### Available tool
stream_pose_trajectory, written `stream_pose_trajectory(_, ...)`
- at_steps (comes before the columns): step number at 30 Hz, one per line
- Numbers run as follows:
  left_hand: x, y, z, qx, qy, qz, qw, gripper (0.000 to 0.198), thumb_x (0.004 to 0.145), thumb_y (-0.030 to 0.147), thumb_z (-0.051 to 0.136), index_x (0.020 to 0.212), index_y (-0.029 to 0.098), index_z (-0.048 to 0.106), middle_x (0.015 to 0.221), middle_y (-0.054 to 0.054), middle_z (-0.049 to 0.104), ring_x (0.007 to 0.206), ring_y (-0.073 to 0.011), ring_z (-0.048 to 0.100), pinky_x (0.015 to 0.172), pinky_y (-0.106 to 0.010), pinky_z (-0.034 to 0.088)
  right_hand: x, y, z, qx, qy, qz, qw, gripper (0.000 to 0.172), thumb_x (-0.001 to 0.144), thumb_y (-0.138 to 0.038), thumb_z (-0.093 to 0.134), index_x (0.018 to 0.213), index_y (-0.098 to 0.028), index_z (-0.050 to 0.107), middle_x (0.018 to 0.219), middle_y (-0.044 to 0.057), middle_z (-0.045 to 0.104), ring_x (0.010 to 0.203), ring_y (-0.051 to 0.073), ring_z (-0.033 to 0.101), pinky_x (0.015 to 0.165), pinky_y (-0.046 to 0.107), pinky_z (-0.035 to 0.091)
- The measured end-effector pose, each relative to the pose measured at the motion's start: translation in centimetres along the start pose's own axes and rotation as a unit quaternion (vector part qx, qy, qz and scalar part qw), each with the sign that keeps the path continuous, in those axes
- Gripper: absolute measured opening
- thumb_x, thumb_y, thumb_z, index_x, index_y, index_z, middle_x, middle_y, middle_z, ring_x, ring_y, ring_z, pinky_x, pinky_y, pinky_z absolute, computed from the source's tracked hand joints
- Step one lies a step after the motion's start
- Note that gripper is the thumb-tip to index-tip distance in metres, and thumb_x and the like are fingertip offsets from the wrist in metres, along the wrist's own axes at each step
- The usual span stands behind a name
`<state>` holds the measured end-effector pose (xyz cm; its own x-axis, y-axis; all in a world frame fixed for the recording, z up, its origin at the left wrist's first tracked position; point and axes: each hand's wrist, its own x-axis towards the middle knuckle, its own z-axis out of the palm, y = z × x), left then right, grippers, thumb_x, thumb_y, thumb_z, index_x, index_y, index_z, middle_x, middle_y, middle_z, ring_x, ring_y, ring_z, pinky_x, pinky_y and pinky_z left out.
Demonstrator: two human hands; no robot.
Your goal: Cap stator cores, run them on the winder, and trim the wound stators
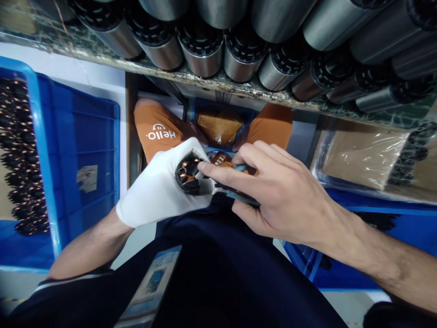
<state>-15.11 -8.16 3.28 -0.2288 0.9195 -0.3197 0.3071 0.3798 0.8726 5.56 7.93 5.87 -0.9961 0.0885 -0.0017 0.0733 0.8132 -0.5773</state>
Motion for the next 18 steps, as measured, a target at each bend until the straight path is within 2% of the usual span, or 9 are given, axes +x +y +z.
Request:
stream_pose_trajectory(5,0.27,0.72,0.23,0.004,-0.032,0.006,0.999,0.026,0.075,0.027,0.079,0.091,0.024,0.058,0.08,0.002,0.071,0.069,-0.0179,0.064,0.066,-0.033,0.046,-0.44,-0.37,-0.45,0.028,0.001,0.011,1.0,0.06,0.106,-0.013,0.063,0.164,-0.023,0.069,0.095,0.002,0.067,0.07,0.017,0.063,0.065,0.034,0.053)
stream_pose_trajectory(8,0.5,0.74,0.29,-0.011,-0.042,0.009,0.999,0.025,0.075,0.027,0.078,0.09,0.024,0.059,0.081,0.001,0.07,0.069,-0.0176,0.063,0.066,-0.034,0.046,-0.52,-0.37,-0.75,0.007,0.008,0.01,1.0,0.062,0.103,-0.016,0.064,0.164,-0.028,0.07,0.094,0.002,0.067,0.075,0.019,0.065,0.067,0.034,0.054)
stream_pose_trajectory(11,0.68,0.47,0.41,-0.018,-0.053,0.01,0.998,0.024,0.076,0.029,0.08,0.089,0.024,0.06,0.082,0.001,0.07,0.07,-0.0172,0.062,0.067,-0.033,0.048,-0.68,-0.25,-0.86,-0.027,0.005,0.009,1.0,0.057,0.105,-0.018,0.065,0.161,-0.026,0.072,0.091,0.001,0.069,0.075,0.019,0.068,0.067,0.035,0.056)
stream_pose_trajectory(14,0.73,0.22,0.54,-0.027,-0.05,0.014,0.998,0.026,0.077,0.031,0.082,0.09,0.024,0.061,0.084,0.0,0.071,0.072,-0.0175,0.063,0.069,-0.033,0.051,-0.87,-0.03,-0.81,0.03,-0.01,0.031,0.999,0.058,0.106,-0.015,0.065,0.163,-0.025,0.071,0.097,0.002,0.076,0.075,0.019,0.072,0.068,0.035,0.059)
stream_pose_trajectory(18,0.65,0.53,0.79,0.016,-0.034,0.011,0.999,0.025,0.078,0.033,0.078,0.092,0.024,0.059,0.086,-0.002,0.072,0.073,-0.0197,0.065,0.071,-0.036,0.052,-0.81,0.3,-0.49,0.065,-0.015,0.066,0.996,0.07,0.102,-0.011,0.065,0.17,-0.028,0.065,0.108,0.006,0.076,0.089,0.024,0.075,0.079,0.041,0.063)
